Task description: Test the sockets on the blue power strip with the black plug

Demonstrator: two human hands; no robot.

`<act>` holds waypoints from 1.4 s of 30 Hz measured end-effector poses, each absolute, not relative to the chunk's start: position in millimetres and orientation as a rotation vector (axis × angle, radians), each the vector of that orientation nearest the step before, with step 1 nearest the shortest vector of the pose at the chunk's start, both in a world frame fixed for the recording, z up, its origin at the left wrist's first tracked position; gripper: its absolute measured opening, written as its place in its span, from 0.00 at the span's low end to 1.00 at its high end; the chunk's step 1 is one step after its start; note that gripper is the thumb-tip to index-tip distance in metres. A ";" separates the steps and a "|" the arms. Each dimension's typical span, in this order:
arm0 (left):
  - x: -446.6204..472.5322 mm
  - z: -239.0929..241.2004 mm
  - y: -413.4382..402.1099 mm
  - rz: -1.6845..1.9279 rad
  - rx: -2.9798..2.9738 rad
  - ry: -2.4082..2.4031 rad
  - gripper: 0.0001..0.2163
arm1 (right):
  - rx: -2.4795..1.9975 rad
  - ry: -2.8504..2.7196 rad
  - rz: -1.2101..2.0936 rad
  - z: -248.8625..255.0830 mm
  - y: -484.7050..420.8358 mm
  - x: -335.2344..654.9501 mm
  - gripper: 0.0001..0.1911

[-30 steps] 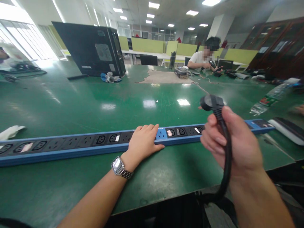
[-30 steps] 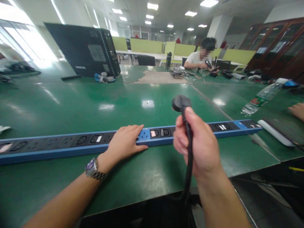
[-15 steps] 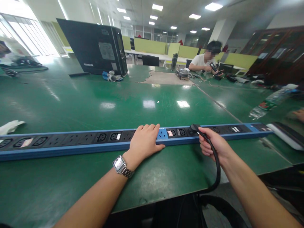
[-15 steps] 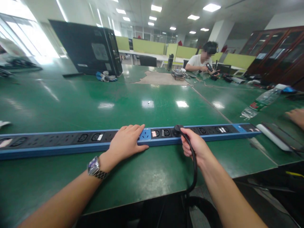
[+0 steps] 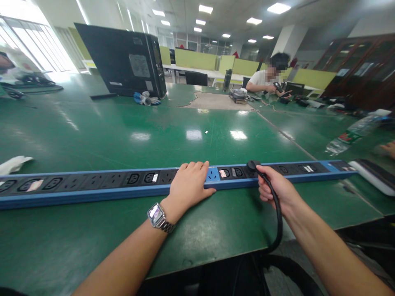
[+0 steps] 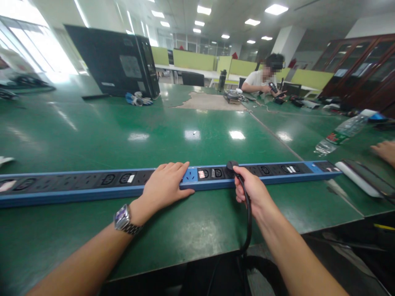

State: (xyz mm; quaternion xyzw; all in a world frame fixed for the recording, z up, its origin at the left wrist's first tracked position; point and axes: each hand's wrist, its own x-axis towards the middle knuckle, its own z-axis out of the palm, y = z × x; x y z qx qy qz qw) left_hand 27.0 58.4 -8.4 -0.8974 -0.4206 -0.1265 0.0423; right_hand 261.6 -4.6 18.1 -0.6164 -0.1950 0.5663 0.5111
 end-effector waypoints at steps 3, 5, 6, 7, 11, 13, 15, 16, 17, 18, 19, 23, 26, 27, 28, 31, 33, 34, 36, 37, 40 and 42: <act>27.1 -8.6 58.6 -0.382 -2.745 -1.286 0.35 | -1.481 -0.430 1.389 21.1 -11.4 261.3 0.23; 27.3 -8.4 58.5 -0.374 -2.744 -1.286 0.35 | -1.472 -0.401 1.414 24.8 -13.7 261.9 0.23; 27.3 -8.2 58.4 -0.372 -2.742 -1.286 0.35 | -1.467 -0.393 1.440 27.2 -13.4 262.9 0.24; 27.4 -8.0 58.3 -0.369 -2.742 -1.288 0.35 | -1.464 -0.390 1.475 30.1 -12.1 264.3 0.24; 27.9 -7.6 58.1 -0.370 -2.736 -1.302 0.34 | -1.514 -0.426 1.604 42.2 -0.8 273.2 0.24; 28.1 -7.7 58.1 -0.365 -2.737 -1.299 0.34 | -1.539 -0.430 1.631 45.9 4.1 277.6 0.24; 28.2 -7.6 58.1 -0.354 -2.740 -1.298 0.34 | -1.523 -0.416 1.657 47.2 6.2 279.9 0.24; 28.3 -7.6 58.1 -0.348 -2.743 -1.298 0.34 | -1.507 -0.410 1.666 46.9 6.2 279.9 0.24; 28.2 -7.5 58.1 -0.346 -2.744 -1.300 0.34 | -1.489 -0.410 1.671 46.3 5.6 279.2 0.24; 28.1 -7.5 58.2 -0.346 -2.747 -1.301 0.34 | -1.474 -0.415 1.673 45.4 4.6 277.8 0.25; 28.1 -7.4 58.2 -0.351 -2.749 -1.303 0.34 | -1.462 -0.421 1.673 44.4 3.3 275.9 0.25; 27.9 -7.4 58.3 -0.361 -2.750 -1.298 0.34 | -1.437 -0.424 1.689 41.9 -0.1 270.4 0.25; 28.2 -7.7 58.4 -0.349 -2.736 -1.289 0.35 | -1.439 -0.415 1.714 42.3 2.8 274.1 0.25; 28.2 -7.9 58.5 -0.346 -2.733 -1.287 0.35 | -1.448 -0.414 1.722 42.3 4.2 276.7 0.25; 28.2 -8.0 58.6 -0.344 -2.731 -1.285 0.35 | -1.458 -0.416 1.729 41.8 5.2 279.3 0.25; 28.0 -8.9 59.3 -0.353 -2.730 -1.279 0.34 | -1.502 -0.449 1.731 34.4 2.7 284.2 0.24; 27.8 -9.6 59.7 -0.365 -2.730 -1.281 0.34 | -1.543 -0.491 1.721 23.8 -3.8 282.5 0.21; 27.7 -9.9 59.8 -0.369 -2.730 -1.282 0.34 | -1.564 -0.515 1.697 18.0 -7.5 280.4 0.20; 27.7 -10.2 59.8 -0.376 -2.729 -1.281 0.34 | -1.585 -0.541 1.639 10.6 -13.5 274.9 0.20; 27.7 -10.1 59.7 -0.377 -2.729 -1.279 0.34 | -1.581 -0.536 1.608 11.4 -15.2 272.4 0.19; 27.7 -8.9 59.0 -0.378 -2.729 -1.283 0.34 | -1.444 -0.495 1.536 39.9 -18.6 270.5 0.16; 27.7 -7.8 58.6 -0.380 -2.734 -1.291 0.34 | -1.260 -0.561 1.407 75.1 -23.1 276.9 0.19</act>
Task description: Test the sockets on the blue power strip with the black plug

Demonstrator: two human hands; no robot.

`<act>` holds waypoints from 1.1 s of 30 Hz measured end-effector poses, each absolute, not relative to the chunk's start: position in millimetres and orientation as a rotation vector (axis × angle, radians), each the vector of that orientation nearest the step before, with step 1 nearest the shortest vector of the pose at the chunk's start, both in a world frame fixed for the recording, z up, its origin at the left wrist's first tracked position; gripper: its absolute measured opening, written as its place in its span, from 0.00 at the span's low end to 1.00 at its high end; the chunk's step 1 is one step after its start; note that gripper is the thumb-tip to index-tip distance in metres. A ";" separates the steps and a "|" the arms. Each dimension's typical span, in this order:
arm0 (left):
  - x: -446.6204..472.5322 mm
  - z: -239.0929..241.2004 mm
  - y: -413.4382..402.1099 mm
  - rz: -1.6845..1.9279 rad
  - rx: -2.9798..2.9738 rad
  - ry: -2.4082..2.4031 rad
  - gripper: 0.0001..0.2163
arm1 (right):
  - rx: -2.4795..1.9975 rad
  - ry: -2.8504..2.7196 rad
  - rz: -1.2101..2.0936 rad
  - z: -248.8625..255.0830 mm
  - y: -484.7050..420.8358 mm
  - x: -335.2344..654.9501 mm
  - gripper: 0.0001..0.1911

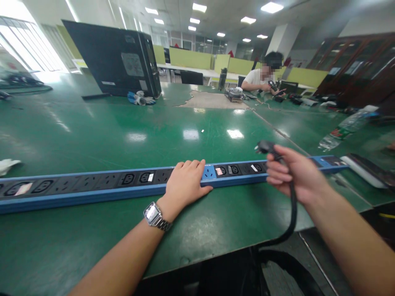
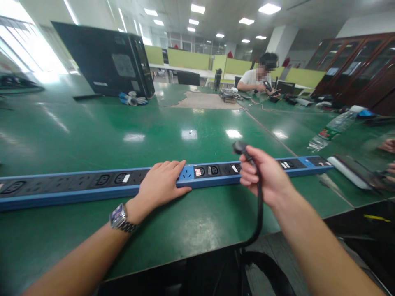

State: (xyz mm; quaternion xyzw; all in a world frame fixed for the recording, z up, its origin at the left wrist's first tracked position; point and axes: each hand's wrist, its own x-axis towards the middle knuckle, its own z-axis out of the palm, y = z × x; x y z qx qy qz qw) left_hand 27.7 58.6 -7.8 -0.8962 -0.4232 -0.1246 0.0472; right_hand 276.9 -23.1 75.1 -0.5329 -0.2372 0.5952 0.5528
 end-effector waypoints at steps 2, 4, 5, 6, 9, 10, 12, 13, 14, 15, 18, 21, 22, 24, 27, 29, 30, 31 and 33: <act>27.7 -6.9 58.6 -0.387 -2.737 -1.296 0.34 | -1.139 -0.710 1.213 107.8 -29.4 289.7 0.23; 27.9 -6.7 58.8 -0.390 -2.741 -1.296 0.34 | -1.211 -0.770 1.088 123.9 -34.2 306.8 0.24; 27.9 -6.9 59.0 -0.392 -2.743 -1.295 0.34 | -1.301 -0.744 1.086 123.8 -35.4 316.1 0.25; 28.0 -7.2 59.2 -0.393 -2.746 -1.293 0.34 | -1.401 -0.689 1.117 118.8 -35.6 325.6 0.24; 28.2 -8.4 59.8 -0.404 -2.749 -1.285 0.34 | -1.607 -0.501 1.231 86.9 -34.0 354.4 0.20; 28.2 -8.6 59.9 -0.406 -2.745 -1.283 0.34 | -1.636 -0.463 1.236 75.7 -33.7 363.6 0.19; 28.4 -8.4 60.0 -0.400 -2.735 -1.280 0.34 | -1.665 -0.427 1.222 58.6 -33.7 380.6 0.18; 28.5 -8.1 59.9 -0.391 -2.730 -1.280 0.34 | -1.669 -0.426 1.219 53.4 -33.6 388.1 0.18; 28.6 -7.6 59.8 -0.381 -2.726 -1.278 0.34 | -1.669 -0.432 1.217 50.0 -33.1 394.8 0.18; 28.7 -7.0 59.7 -0.371 -2.724 -1.277 0.34 | -1.679 -0.443 1.216 48.1 -31.7 400.9 0.19; 28.9 -5.6 59.3 -0.352 -2.719 -1.279 0.34 | -1.790 -0.434 1.188 45.8 -23.1 415.1 0.21; 28.8 -5.1 59.1 -0.351 -2.719 -1.277 0.34 | -1.906 -0.393 1.155 42.6 -12.9 423.7 0.24; 28.7 -5.2 59.1 -0.352 -2.720 -1.275 0.34 | -1.920 -0.391 1.142 41.1 -10.6 425.1 0.24; 28.4 -5.4 59.1 -0.351 -2.724 -1.273 0.34 | -1.948 -0.397 1.119 37.9 -7.8 426.2 0.25; 28.1 -5.5 59.2 -0.345 -2.726 -1.278 0.34 | -1.969 -0.416 1.117 34.5 -5.9 425.8 0.25; 28.3 -5.3 59.2 -0.345 -2.724 -1.280 0.34 | -1.972 -0.433 1.133 33.4 -5.4 425.8 0.24; 28.6 -5.1 59.2 -0.345 -2.722 -1.281 0.34 | -1.976 -0.439 1.135 32.6 -5.7 425.8 0.23; 28.9 -4.9 59.2 -0.344 -2.721 -1.282 0.34 | -1.979 -0.443 1.131 31.4 -6.6 425.5 0.22; 29.5 -4.6 59.3 -0.344 -2.718 -1.281 0.34 | -1.976 -0.453 1.101 26.6 -11.5 423.1 0.21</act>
